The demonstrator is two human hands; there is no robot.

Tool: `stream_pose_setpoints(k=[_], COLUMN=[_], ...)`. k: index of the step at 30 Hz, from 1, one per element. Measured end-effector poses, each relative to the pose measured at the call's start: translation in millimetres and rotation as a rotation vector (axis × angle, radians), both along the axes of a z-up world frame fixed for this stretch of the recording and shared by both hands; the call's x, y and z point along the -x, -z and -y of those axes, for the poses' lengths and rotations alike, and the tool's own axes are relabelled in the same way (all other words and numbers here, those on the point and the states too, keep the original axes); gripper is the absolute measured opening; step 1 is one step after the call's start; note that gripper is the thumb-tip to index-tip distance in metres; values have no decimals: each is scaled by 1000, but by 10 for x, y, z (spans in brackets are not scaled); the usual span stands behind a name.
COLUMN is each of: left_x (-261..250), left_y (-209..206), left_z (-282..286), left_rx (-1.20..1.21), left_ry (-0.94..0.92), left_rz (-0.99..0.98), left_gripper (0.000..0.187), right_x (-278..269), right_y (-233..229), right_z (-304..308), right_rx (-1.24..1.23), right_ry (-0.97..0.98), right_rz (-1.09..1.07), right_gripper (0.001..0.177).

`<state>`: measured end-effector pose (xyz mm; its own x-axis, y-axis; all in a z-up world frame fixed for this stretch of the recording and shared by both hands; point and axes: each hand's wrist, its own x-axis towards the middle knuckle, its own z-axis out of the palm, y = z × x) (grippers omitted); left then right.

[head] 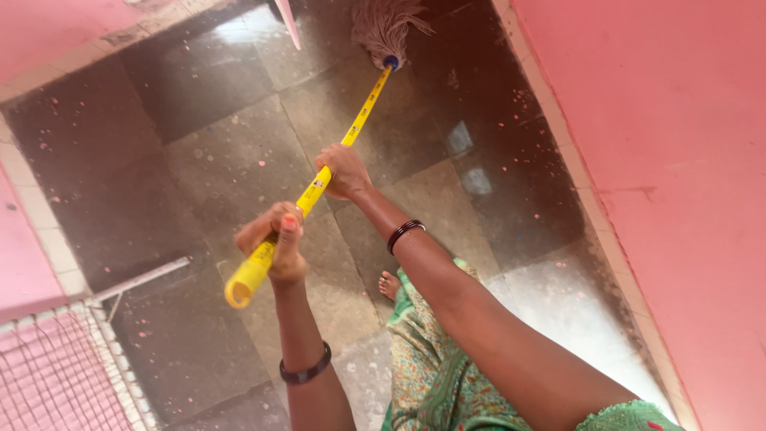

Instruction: The person dips a mop into a bucket of water, wrings out the mop head by hand, and then mops the floor in a room and hallway.

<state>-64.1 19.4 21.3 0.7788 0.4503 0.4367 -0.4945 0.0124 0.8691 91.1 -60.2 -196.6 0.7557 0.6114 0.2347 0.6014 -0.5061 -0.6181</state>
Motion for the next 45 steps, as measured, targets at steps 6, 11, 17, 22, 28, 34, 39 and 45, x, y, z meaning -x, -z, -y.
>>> stream_pose_setpoints(k=[6,11,17,22,28,34,39,45], left_x=[291,637,1063,1388,1752,2390,3178,4172], left_y=[-208,-243,-101,232,548,778,823,734], left_z=[426,1004,1762,2206,2346,1997,1331,681], left_rx=[60,91,136,261,363,499,585,479], left_ry=[49,91,173,241,344,285,178,2], left_rz=[3,-7,10,-118,-232,-290,-235,-87], left_gripper=[52,54,54,48,48,49,51,49], right_x=[429,897,1555,2069,2724,3402,3851,4152], right_y=[-286,-249,-51,141,92,392,810,745], right_z=[596,1356,2371,3049,3427,3099,2352,1296], right_rx=[74,39,-14,93,113,177,186,303], right_ry=[60,139,315,373,445,459,277,-18], right_rz=[-7,-38,3,-5,-33,-90,-26,-44], right_gripper=[16,14,7,3,9,13,13,18])
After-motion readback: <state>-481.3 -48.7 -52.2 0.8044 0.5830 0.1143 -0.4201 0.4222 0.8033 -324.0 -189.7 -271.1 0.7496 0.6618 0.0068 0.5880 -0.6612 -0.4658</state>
